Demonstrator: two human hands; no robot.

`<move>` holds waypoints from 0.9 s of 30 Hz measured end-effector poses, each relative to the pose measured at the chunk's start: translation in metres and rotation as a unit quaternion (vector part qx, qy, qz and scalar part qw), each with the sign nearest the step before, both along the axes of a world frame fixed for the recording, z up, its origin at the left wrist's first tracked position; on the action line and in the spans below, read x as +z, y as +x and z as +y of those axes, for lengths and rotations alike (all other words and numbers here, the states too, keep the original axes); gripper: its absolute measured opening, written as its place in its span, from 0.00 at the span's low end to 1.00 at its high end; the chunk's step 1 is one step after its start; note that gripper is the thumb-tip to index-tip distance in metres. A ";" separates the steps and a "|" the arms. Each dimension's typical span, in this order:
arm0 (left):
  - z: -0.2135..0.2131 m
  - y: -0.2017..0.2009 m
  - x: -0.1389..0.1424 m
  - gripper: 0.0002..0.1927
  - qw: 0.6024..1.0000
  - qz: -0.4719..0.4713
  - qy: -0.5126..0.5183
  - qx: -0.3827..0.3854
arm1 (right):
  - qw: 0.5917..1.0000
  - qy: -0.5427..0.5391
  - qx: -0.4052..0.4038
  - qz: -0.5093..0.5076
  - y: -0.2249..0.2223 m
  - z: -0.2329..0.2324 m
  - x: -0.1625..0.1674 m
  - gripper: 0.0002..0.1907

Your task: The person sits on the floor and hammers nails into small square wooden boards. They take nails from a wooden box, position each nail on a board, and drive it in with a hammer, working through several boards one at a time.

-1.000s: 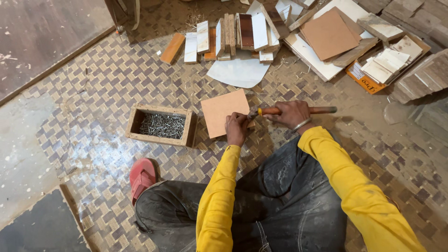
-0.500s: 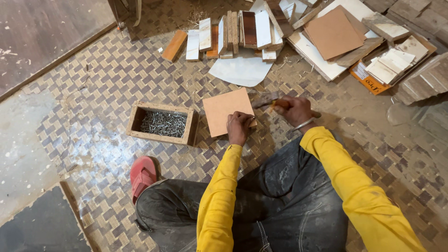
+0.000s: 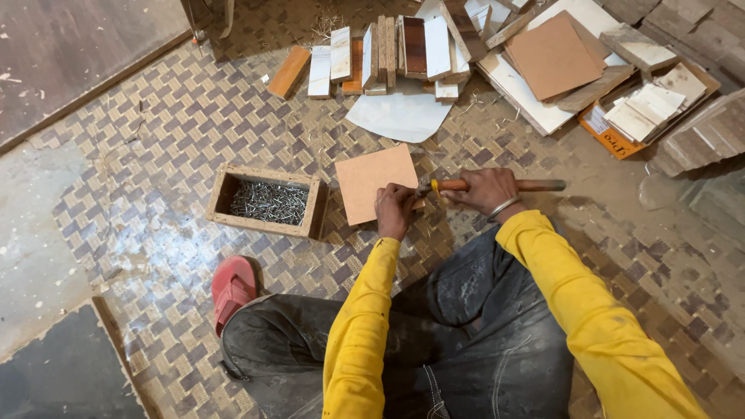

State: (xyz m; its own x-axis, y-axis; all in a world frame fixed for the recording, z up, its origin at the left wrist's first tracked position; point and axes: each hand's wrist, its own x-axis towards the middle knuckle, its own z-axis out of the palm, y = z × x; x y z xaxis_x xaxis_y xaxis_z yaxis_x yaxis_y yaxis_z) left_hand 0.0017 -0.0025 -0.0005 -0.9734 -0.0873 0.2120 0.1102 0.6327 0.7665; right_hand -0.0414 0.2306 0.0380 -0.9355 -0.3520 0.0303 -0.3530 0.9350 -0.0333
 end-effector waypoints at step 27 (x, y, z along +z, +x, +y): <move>0.001 -0.006 0.014 0.38 0.994 -0.104 0.006 -0.015 | 0.992 0.071 -0.027 -0.105 -0.011 -0.012 0.006 0.34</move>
State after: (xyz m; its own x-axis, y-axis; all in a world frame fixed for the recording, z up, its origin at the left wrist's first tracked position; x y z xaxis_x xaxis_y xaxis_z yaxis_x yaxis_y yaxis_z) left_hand -0.0043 -0.0020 0.0131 -0.9983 -0.0585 0.0047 -0.0328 0.6227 0.7818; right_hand -0.0525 0.2190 0.0445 -0.9335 -0.2886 -0.2127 -0.3019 0.9528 0.0321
